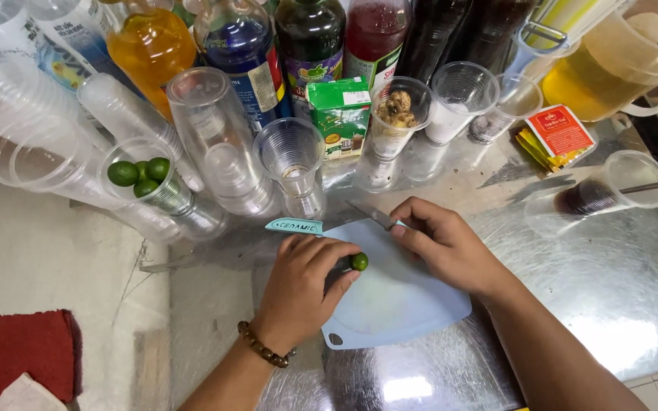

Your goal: The person slices small green citrus fruits on a cutting board using a knife and places the slices into a plastic cup. They then pour a yellow liquid from a pitcher into the cup containing the fruit slices.

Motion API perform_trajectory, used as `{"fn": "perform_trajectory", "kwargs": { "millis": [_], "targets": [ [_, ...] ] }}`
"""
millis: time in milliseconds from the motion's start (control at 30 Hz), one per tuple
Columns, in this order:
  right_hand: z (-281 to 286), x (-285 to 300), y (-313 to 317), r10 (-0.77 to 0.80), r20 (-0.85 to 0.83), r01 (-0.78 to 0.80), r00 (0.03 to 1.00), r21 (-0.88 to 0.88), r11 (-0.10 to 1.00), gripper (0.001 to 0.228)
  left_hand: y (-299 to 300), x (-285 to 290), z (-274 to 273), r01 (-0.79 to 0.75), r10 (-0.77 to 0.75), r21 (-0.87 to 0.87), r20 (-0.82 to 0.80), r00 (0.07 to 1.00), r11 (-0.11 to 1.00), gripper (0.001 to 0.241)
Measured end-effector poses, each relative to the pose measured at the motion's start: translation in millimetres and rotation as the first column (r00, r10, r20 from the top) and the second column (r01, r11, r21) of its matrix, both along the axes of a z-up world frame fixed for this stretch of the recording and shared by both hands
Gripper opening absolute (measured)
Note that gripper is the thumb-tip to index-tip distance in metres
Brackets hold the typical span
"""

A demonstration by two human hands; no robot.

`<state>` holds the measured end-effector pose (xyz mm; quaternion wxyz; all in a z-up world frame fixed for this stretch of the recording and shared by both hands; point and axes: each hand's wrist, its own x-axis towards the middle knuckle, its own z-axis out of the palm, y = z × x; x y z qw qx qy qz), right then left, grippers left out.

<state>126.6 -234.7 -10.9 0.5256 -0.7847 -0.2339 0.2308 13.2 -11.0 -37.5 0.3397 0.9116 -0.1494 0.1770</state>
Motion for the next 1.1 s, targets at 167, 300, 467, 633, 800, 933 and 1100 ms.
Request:
{"fn": "perform_trajectory", "kwargs": {
  "millis": [167,300,467,633,800,933,1100],
  "targets": [
    [2,0,1,0.003,-0.13,0.019,0.992,0.167,0.986,0.005,0,-1,2,-0.011,0.007,-0.076,-0.045,0.999,0.997,0.02],
    [2,-1,1,0.006,-0.097,0.006,0.995,0.128,0.992,0.007,0,-3,10,-0.005,0.002,-0.086,-0.03,1.0,0.996,0.019],
    [0,-3,3,-0.02,-0.078,0.025,0.997,0.063,0.998,0.003,-2,-3,3,0.02,-0.013,0.126,-0.055,0.998,0.992,0.025],
    [4,-5,4,-0.001,0.031,0.001,1.0,-0.016,1.0,0.007,-2,-3,3,0.007,-0.001,0.128,-0.047,0.999,0.992,0.022],
    [11,-8,7,-0.004,0.076,0.012,0.997,-0.1,0.995,0.015,-1,-3,3,0.029,-0.026,0.089,-0.034,0.999,0.996,0.022],
    [9,-6,8,0.03,0.184,-0.007,0.983,-0.127,0.992,0.009,0,0,1,0.036,-0.031,0.092,-0.055,0.998,0.995,0.019],
    [9,-5,1,0.11,0.06,-0.104,0.992,-0.095,0.99,0.016,-2,-1,3,-0.02,0.021,0.074,-0.017,1.0,0.997,0.015]
  ]
}}
